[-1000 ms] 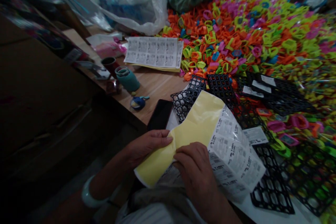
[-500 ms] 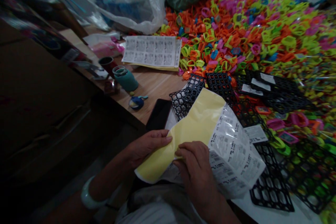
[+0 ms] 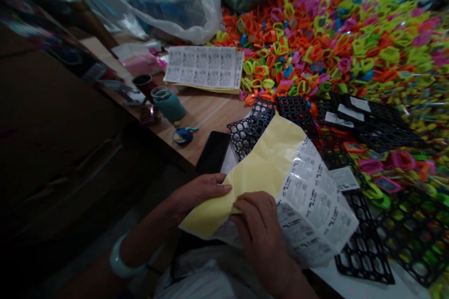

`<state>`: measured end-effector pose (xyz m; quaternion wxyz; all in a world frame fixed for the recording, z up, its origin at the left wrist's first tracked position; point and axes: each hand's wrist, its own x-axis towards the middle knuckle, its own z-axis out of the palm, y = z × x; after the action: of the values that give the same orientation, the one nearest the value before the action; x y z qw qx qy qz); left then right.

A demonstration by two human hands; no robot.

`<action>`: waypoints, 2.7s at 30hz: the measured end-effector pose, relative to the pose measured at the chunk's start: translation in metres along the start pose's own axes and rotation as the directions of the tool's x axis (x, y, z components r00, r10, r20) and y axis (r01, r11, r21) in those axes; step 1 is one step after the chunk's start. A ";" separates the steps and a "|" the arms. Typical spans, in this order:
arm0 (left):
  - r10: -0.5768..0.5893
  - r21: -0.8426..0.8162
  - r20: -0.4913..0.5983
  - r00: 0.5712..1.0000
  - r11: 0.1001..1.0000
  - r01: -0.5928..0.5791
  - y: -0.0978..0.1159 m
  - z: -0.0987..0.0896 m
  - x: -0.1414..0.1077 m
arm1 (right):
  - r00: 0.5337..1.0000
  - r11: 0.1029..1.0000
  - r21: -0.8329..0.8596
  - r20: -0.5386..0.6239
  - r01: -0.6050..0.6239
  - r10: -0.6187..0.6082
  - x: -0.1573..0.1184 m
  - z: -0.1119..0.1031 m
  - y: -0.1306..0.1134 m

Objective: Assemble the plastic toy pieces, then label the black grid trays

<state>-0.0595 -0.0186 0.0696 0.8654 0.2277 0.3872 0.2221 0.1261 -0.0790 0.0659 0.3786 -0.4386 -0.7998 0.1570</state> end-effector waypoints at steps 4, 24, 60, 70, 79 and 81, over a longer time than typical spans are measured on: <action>-0.013 -0.013 -0.017 1.000 1.000 0.013 0.000 0.002 0.000 | 0.998 0.998 0.014 0.022 0.055 -0.056 0.000 -0.001 0.002; -0.030 0.007 -0.081 0.996 1.000 0.031 -0.010 -0.003 0.010 | 0.990 0.989 0.040 0.025 0.140 -0.141 -0.007 0.005 0.021; 0.676 0.904 0.404 0.617 -0.399 -0.154 0.153 0.051 0.196 | 0.808 0.862 0.016 -0.341 -0.506 0.481 0.231 -0.060 0.290; 0.563 0.828 0.478 0.674 -0.546 -0.131 0.142 0.027 0.250 | 0.848 0.837 -0.202 -0.289 -0.508 0.445 0.227 -0.047 0.301; 0.576 0.854 0.401 0.712 -0.516 -0.063 0.140 0.026 0.225 | 0.861 0.829 -0.270 -0.300 -0.490 0.411 0.224 -0.051 0.266; 0.668 0.897 0.319 0.673 -0.442 0.014 0.139 0.019 0.209 | 0.897 0.864 -0.264 -0.239 -0.429 0.372 0.209 -0.058 0.251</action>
<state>0.0522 0.2057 0.0410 0.0786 0.8658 0.4709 0.1498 0.2461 0.2299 0.0560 0.3344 -0.6619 -0.6678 0.0646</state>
